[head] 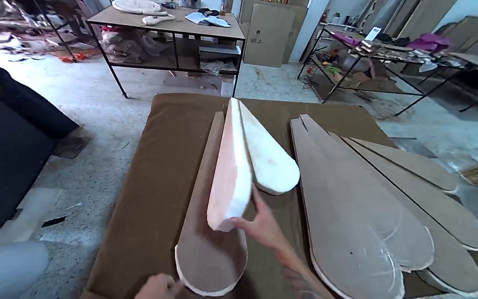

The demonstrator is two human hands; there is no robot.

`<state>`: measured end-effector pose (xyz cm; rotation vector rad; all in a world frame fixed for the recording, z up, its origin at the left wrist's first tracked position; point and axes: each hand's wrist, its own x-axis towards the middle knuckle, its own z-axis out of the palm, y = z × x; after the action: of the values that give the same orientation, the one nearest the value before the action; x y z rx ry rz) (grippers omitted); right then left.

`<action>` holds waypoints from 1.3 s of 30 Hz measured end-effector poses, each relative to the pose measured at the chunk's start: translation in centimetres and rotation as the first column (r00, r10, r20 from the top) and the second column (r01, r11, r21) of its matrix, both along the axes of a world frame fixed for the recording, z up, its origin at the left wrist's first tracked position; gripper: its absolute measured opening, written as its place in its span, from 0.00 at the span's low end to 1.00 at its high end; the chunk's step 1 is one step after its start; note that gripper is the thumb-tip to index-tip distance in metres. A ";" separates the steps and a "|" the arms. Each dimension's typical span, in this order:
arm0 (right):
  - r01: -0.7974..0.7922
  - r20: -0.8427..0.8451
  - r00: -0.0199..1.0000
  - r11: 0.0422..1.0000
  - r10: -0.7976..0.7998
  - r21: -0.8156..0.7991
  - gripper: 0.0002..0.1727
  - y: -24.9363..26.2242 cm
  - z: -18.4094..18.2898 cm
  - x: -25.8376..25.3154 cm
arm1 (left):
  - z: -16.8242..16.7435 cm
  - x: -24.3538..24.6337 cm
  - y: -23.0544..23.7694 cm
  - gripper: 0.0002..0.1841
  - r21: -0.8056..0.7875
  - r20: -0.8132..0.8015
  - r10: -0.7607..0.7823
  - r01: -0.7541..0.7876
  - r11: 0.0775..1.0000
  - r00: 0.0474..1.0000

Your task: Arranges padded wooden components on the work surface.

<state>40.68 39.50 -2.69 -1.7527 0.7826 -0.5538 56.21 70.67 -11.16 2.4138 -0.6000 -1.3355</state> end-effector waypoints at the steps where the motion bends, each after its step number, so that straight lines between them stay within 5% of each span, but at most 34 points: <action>1: -0.001 -0.027 1.000 1.000 0.001 0.002 0.69 1.6 -1.3 1.6 | 0.8 1.6 0.6 0.31 -0.122 0.115 0.106 -0.092 0.988 0.988; 4: 0.055 0.002 0.998 0.995 -0.056 0.085 0.65 4.2 -3.8 3.9 | 1.4 5.6 -1.5 0.31 -0.549 0.036 0.385 -0.304 0.779 0.922; 8: 0.127 -0.048 0.990 0.990 -0.130 -0.055 0.67 7.1 -2.7 6.9 | 2.7 6.5 -8.5 0.37 -0.719 -0.232 0.259 -0.344 0.603 0.938; 10: -0.093 -0.093 0.993 0.983 0.079 -0.161 0.68 8.0 -1.7 8.0 | 5.0 6.5 -11.2 0.45 -0.757 -0.236 0.231 -0.328 0.565 0.944; 12: -0.367 -0.071 0.930 0.911 0.360 -0.190 0.52 7.3 -1.4 8.2 | 7.0 7.6 -13.5 0.50 -0.750 -0.150 0.386 -0.359 0.555 0.910; 14: -0.429 0.006 0.902 0.898 0.431 -0.097 0.25 5.8 -3.0 7.2 | 6.2 10.0 -14.3 0.53 -0.748 -0.104 0.529 -0.417 0.517 0.842; 18: -0.076 -0.144 0.986 0.994 0.087 0.077 0.15 1.6 -8.9 -2.7 | 3.6 13.3 -13.2 0.40 -0.753 -0.335 0.494 -0.543 0.372 0.802; 22: 0.337 -0.421 0.880 0.912 -0.219 0.232 0.13 -0.7 -13.2 -16.5 | 1.6 14.0 -11.9 0.38 -0.714 -0.484 0.407 -0.619 0.328 0.775; 27: 0.457 -0.515 0.811 0.849 -0.277 0.264 0.13 -0.7 -13.9 -25.1 | -0.3 12.6 -11.4 0.33 -0.650 -0.574 0.454 -0.716 0.254 0.681; 32: 0.393 -0.458 0.862 0.857 -0.218 0.333 0.11 -0.7 -13.8 -21.2 | -2.1 11.9 -10.8 0.30 -0.587 -0.653 0.456 -0.784 0.200 0.605; 39: 0.219 -0.334 0.937 0.922 -0.106 0.320 0.14 -2.7 -13.1 -12.8 | -1.5 11.2 -11.2 0.27 -0.611 -0.619 0.471 -0.762 0.214 0.629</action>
<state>27.89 36.78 -15.74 -1.4598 1.1837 -0.2248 67.38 59.43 -12.67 1.2753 -0.0438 -0.7017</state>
